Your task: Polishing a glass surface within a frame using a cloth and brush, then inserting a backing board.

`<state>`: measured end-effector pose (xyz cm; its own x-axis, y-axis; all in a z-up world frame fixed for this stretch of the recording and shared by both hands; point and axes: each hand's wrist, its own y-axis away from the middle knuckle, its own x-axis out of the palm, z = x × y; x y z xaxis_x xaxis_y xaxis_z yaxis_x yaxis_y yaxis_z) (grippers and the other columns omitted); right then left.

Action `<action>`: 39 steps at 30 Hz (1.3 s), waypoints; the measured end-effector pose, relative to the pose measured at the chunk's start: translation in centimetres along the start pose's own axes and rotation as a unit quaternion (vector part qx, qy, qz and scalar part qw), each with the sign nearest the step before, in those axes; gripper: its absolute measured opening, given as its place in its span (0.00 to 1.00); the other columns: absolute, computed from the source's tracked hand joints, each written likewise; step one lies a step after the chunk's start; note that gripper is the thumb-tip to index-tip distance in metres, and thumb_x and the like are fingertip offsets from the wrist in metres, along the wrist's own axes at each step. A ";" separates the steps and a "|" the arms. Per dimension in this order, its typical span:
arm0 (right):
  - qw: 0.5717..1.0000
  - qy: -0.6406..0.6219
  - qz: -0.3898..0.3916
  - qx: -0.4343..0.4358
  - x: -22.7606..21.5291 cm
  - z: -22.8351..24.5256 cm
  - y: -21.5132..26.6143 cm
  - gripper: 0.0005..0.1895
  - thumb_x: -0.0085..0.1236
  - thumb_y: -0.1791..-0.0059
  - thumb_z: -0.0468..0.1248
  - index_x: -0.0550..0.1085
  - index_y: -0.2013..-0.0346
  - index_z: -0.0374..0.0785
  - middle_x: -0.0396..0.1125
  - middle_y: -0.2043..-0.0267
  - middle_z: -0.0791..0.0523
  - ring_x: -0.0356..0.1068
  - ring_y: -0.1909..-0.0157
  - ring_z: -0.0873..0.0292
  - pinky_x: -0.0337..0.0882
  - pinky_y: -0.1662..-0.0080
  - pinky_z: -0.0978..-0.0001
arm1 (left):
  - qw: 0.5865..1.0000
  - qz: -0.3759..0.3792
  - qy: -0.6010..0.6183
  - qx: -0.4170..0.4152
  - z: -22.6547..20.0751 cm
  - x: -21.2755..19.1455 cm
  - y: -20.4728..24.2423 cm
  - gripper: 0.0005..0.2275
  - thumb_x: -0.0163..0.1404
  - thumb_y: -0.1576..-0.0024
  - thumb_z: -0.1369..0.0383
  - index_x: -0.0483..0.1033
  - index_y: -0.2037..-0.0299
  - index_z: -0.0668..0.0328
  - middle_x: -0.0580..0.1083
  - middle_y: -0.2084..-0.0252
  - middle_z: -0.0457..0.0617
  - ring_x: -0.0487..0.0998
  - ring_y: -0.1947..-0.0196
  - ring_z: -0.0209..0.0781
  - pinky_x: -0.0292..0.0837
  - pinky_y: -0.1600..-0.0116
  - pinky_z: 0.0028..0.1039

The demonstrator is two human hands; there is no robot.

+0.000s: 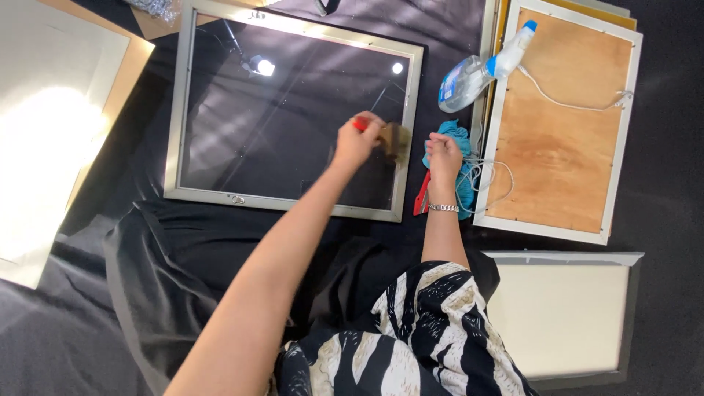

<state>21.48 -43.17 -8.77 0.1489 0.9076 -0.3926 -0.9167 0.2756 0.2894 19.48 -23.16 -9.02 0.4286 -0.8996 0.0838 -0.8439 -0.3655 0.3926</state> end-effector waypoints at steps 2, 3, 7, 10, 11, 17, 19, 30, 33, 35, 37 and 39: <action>1.000 0.004 0.002 -0.001 0.2 1.2 0.9 0.14 0.46 0.46 0.37 0.78 0.51 0.40 0.74 0.55 0.51 0.73 0.53 0.59 0.76 0.49 0.64 | 1.000 -0.019 -0.016 0.011 -1.4 -3.9 -0.6 0.04 0.56 0.48 0.67 0.84 0.66 0.47 0.81 0.70 0.56 0.85 0.71 0.48 0.86 0.68 0.28; 1.000 0.006 0.003 0.002 0.5 1.6 1.5 0.14 0.46 0.47 0.37 0.78 0.52 0.39 0.74 0.56 0.50 0.72 0.53 0.61 0.76 0.49 0.66 | 0.998 -0.037 -0.036 0.021 -2.0 -6.1 -0.8 0.04 0.56 0.48 0.68 0.85 0.66 0.48 0.81 0.71 0.55 0.85 0.73 0.47 0.85 0.71 0.27; 1.000 0.019 0.002 0.003 0.6 0.4 0.6 0.13 0.48 0.48 0.38 0.78 0.53 0.43 0.75 0.57 0.52 0.74 0.55 0.61 0.76 0.51 0.67 | 0.940 -0.082 -0.299 0.143 -7.7 -17.0 -0.5 0.05 0.56 0.47 0.63 0.83 0.63 0.49 0.80 0.70 0.57 0.83 0.63 0.60 0.78 0.63 0.48; 1.000 0.020 0.009 -0.007 0.8 1.3 1.2 0.13 0.48 0.49 0.38 0.79 0.54 0.44 0.75 0.58 0.53 0.73 0.56 0.62 0.77 0.52 0.67 | 0.788 -0.181 -0.516 0.284 -11.2 -25.2 -1.0 0.05 0.59 0.39 0.63 0.81 0.62 0.51 0.79 0.73 0.55 0.84 0.70 0.56 0.81 0.67 0.42; 1.000 0.014 0.026 0.009 0.7 2.3 1.9 0.12 0.48 0.48 0.38 0.78 0.55 0.42 0.75 0.59 0.55 0.72 0.58 0.64 0.73 0.54 0.71 | 0.785 -0.179 -0.540 0.246 -12.4 -27.7 -1.5 0.04 0.57 0.39 0.68 0.81 0.60 0.58 0.79 0.69 0.58 0.82 0.73 0.52 0.81 0.66 0.38; 0.983 0.159 0.026 -0.090 2.3 1.0 1.6 0.12 0.49 0.48 0.37 0.77 0.53 0.41 0.73 0.55 0.53 0.71 0.54 0.54 0.70 0.50 0.61 | 0.545 -0.245 -0.738 0.314 -4.2 -28.8 -8.9 0.07 0.54 0.43 0.63 0.74 0.60 0.51 0.72 0.66 0.49 0.76 0.75 0.42 0.75 0.68 0.32; 0.970 0.212 0.035 -0.113 2.8 -1.0 0.6 0.16 0.48 0.46 0.40 0.76 0.47 0.41 0.71 0.49 0.46 0.70 0.45 0.42 0.71 0.43 0.49 | 0.393 -0.324 -0.757 0.408 -0.4 -23.6 -10.1 0.04 0.48 0.43 0.57 0.70 0.63 0.39 0.66 0.70 0.38 0.71 0.80 0.31 0.70 0.76 0.26; 0.980 0.163 0.098 -0.051 3.3 -5.0 -1.6 0.21 0.29 0.39 0.34 0.66 0.36 0.34 0.65 0.44 0.43 0.68 0.42 0.39 0.71 0.44 0.39 | 0.860 0.064 -0.436 0.257 -0.8 10.6 -4.5 0.14 0.54 0.46 0.54 0.73 0.55 0.47 0.78 0.65 0.51 0.85 0.67 0.59 0.81 0.59 0.46; 0.984 0.156 0.085 -0.033 3.8 -7.1 -3.1 0.19 0.31 0.40 0.39 0.70 0.40 0.45 0.68 0.46 0.52 0.71 0.45 0.51 0.73 0.45 0.51 | 0.979 0.008 -0.176 0.098 -7.0 11.8 -3.5 0.14 0.53 0.50 0.53 0.79 0.70 0.55 0.80 0.75 0.56 0.84 0.67 0.60 0.79 0.60 0.45; 0.984 0.151 0.083 -0.040 3.5 -5.1 -1.7 0.18 0.32 0.40 0.35 0.70 0.41 0.42 0.68 0.48 0.50 0.71 0.47 0.49 0.73 0.48 0.50 | 0.982 -0.005 -0.157 0.100 -6.7 10.1 -5.2 0.13 0.55 0.50 0.55 0.81 0.68 0.54 0.80 0.74 0.56 0.85 0.66 0.59 0.79 0.58 0.43; 0.985 0.145 0.081 -0.048 3.5 -3.9 -1.0 0.17 0.33 0.40 0.31 0.70 0.42 0.39 0.68 0.49 0.48 0.72 0.49 0.47 0.73 0.50 0.49 | 0.985 -0.020 -0.138 0.103 -5.5 7.3 -8.0 0.12 0.56 0.50 0.56 0.82 0.65 0.53 0.80 0.73 0.56 0.85 0.65 0.58 0.80 0.57 0.41; 0.989 0.123 0.078 -0.008 3.6 -3.6 -0.9 0.14 0.39 0.41 0.36 0.71 0.44 0.44 0.68 0.48 0.52 0.70 0.48 0.51 0.73 0.48 0.54 | 0.969 -0.052 -0.219 0.100 -3.3 3.3 -11.9 0.11 0.56 0.50 0.56 0.83 0.63 0.50 0.82 0.69 0.52 0.85 0.60 0.54 0.80 0.54 0.42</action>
<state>21.50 -41.31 -13.55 -0.0869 0.8340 -0.5449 -0.9271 0.1324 0.3506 32.03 -20.95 -10.39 0.3727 -0.8550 -0.3606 -0.8682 -0.4585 0.1896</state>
